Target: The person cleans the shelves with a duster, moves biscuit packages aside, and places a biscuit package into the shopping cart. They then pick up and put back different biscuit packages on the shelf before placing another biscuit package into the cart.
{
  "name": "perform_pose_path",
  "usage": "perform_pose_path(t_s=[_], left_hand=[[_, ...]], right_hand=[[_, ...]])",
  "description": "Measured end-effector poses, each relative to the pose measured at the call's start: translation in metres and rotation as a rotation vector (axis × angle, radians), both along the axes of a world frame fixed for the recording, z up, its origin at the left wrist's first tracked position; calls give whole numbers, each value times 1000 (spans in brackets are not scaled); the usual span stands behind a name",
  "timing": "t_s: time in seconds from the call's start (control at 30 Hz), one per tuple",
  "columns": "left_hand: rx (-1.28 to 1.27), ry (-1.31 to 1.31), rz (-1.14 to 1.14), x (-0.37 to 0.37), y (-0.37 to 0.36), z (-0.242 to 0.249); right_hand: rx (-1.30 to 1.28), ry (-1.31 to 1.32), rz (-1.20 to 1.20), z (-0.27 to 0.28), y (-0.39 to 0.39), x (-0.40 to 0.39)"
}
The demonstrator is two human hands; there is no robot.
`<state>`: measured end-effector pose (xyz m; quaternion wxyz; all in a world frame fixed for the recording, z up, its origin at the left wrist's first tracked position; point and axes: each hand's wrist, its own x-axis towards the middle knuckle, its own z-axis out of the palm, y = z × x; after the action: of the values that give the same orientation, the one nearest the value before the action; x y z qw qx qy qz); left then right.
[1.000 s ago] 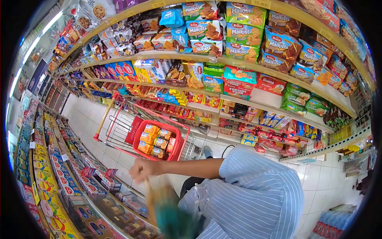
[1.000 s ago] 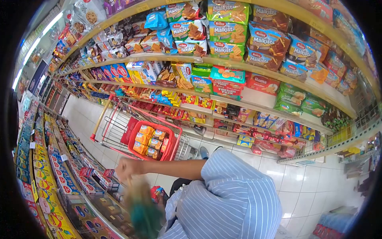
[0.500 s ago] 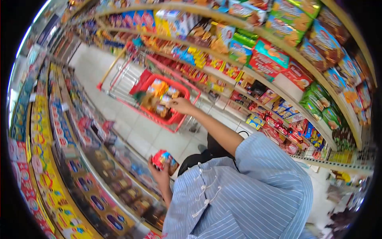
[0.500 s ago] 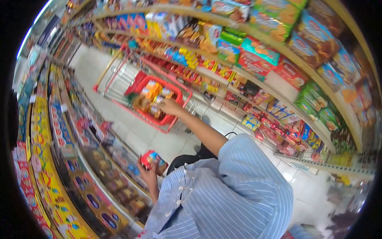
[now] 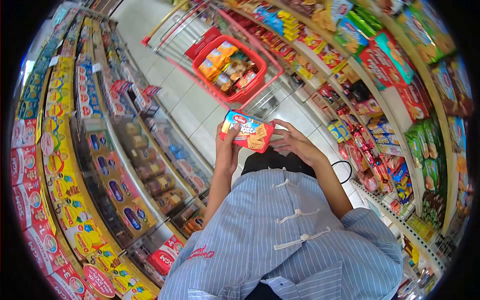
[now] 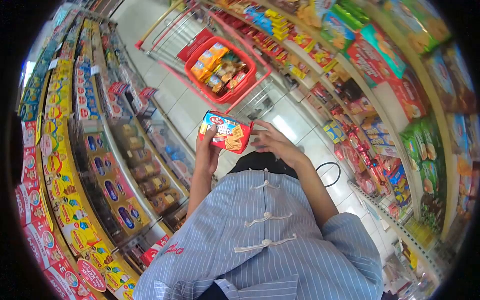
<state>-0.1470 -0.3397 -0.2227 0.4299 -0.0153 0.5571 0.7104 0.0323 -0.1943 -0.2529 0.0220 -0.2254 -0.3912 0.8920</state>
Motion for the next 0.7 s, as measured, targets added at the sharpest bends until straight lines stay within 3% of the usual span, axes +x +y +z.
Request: perform_pose_path(t_s=[0.1, 0.23, 0.4, 0.43, 0.7], left_hand=[[75, 42, -148, 27, 37, 11], [245, -72, -260, 73, 76, 22], [196, 145, -503, 137, 108, 31], [154, 226, -563, 151, 116, 30], [191, 129, -857, 243, 158, 12]], right_hand=[[273, 38, -66, 18, 16, 11], [305, 18, -266, 45, 50, 67], [381, -119, -574, 52, 61, 165], [391, -94, -642, 32, 61, 181], [411, -208, -930, 45, 39, 283]])
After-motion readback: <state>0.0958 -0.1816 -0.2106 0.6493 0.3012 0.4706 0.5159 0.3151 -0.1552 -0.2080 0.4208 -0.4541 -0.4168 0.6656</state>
